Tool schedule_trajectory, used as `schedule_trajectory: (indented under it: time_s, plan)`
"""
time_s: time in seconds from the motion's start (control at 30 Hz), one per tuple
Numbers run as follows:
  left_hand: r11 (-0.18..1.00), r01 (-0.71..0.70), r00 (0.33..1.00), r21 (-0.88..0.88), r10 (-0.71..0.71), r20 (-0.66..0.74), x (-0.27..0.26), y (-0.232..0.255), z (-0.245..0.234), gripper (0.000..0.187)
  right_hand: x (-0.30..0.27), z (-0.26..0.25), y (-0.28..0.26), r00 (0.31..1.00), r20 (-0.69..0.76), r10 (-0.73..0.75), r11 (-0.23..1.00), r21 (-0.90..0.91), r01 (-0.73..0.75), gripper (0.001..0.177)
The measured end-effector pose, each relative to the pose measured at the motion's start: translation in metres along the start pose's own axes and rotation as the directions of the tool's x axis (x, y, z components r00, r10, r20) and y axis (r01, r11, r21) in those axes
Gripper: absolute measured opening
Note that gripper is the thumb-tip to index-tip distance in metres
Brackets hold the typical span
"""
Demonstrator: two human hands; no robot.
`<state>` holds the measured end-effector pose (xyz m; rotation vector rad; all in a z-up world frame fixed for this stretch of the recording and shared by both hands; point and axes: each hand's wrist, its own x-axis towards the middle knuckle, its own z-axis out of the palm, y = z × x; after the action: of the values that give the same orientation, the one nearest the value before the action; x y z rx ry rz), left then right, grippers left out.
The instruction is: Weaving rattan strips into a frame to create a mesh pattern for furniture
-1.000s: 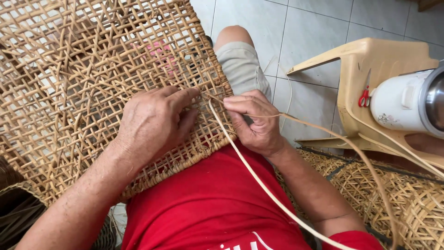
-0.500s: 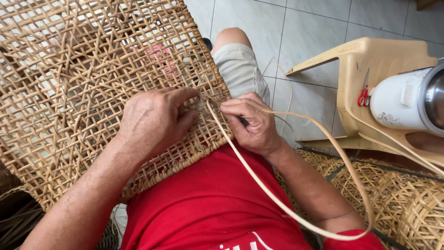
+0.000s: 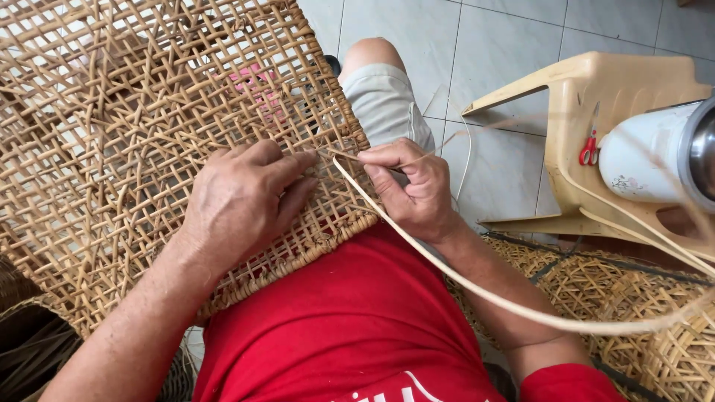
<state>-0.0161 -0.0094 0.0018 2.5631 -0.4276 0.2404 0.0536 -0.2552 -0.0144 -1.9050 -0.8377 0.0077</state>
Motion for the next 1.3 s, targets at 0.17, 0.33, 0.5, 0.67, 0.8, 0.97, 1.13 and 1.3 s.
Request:
schedule_trajectory:
  time_s: [0.17, 0.33, 0.5, 0.67, 0.8, 0.97, 1.13, 1.3]
  plan:
    - [0.978, -0.090, 0.981, 0.188, 0.120, -0.155, -0.016, -0.008, 0.012, 0.024, -0.013, 0.009, 0.023, 0.945, 0.042, -0.326, 0.931, -0.161, 0.328, 0.010]
    - [0.976, -0.141, 0.960, 0.167, 0.176, -0.218, -0.022, -0.011, 0.012, 0.023, -0.013, -0.006, 0.006, 0.951, 0.033, -0.309, 0.938, -0.156, 0.310, 0.011]
    - [0.972, -0.139, 0.957, 0.188, 0.181, -0.225, -0.023, -0.010, 0.007, 0.024, -0.011, -0.010, 0.000, 0.968, 0.039, -0.248, 0.959, -0.134, 0.251, 0.009]
    - [0.971, -0.129, 0.960, 0.200, 0.173, -0.219, -0.023, -0.008, 0.007, 0.024, -0.008, -0.005, -0.006, 0.984, 0.052, -0.169, 0.979, -0.108, 0.174, 0.012]
    - [0.971, -0.128, 0.963, 0.201, 0.170, -0.211, -0.023, -0.009, 0.008, 0.024, -0.008, -0.005, -0.004, 0.986, 0.046, -0.161, 0.979, -0.120, 0.165, 0.013]
    - [0.978, -0.083, 0.976, 0.194, 0.118, -0.182, -0.021, -0.007, 0.009, 0.035, -0.007, -0.004, -0.003, 0.986, 0.064, -0.157, 0.980, -0.114, 0.163, 0.012]
    - [0.958, -0.022, 0.996, 0.285, 0.046, -0.078, -0.015, 0.000, 0.005, 0.042, -0.010, -0.004, 0.006, 0.975, 0.116, -0.189, 0.971, -0.127, 0.203, 0.015]
    - [0.948, -0.006, 0.999, 0.318, 0.021, -0.044, -0.011, 0.004, 0.004, 0.043, -0.006, -0.002, 0.004, 0.960, 0.146, -0.238, 0.951, -0.166, 0.261, 0.014]
